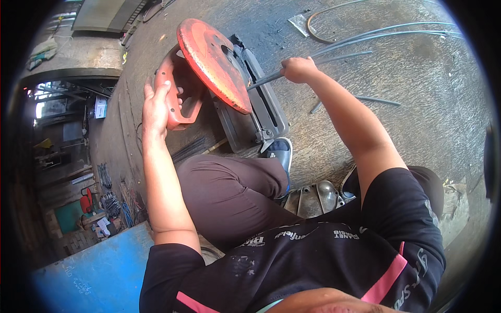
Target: Cutting metal rods into specific lengths using a chop saw.
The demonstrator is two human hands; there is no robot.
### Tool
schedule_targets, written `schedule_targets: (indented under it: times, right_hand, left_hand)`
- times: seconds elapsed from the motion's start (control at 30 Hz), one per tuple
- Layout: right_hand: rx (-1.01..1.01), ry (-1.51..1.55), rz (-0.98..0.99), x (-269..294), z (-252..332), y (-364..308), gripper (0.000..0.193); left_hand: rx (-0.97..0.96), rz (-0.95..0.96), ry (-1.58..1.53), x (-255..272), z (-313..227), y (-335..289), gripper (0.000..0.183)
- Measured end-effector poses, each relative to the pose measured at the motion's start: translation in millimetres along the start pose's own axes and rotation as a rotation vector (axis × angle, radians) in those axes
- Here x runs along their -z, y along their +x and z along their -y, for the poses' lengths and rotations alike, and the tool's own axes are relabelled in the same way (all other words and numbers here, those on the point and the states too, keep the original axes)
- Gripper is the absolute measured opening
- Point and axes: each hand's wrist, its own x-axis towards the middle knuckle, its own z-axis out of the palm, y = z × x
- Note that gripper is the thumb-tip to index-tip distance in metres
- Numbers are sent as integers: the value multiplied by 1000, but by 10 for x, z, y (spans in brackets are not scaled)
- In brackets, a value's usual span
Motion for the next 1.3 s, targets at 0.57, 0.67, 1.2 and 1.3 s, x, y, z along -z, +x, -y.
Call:
schedule_targets:
  times: [0.57, 0.67, 1.2, 1.3]
  right_hand:
    - [12, 7, -7, -10, -11, 6, 34]
    - [8, 2, -8, 21, 11, 4, 34]
    - [35, -36, -7, 21, 1, -12, 36]
    - [25, -33, -15, -22, -9, -5, 35]
  left_hand:
    - [27, 1, 14, 12, -8, 0, 79]
    - [28, 9, 6, 18, -2, 3, 78]
    - [20, 16, 0, 20, 8, 15, 75]
    - [19, 18, 2, 18, 0, 14, 75]
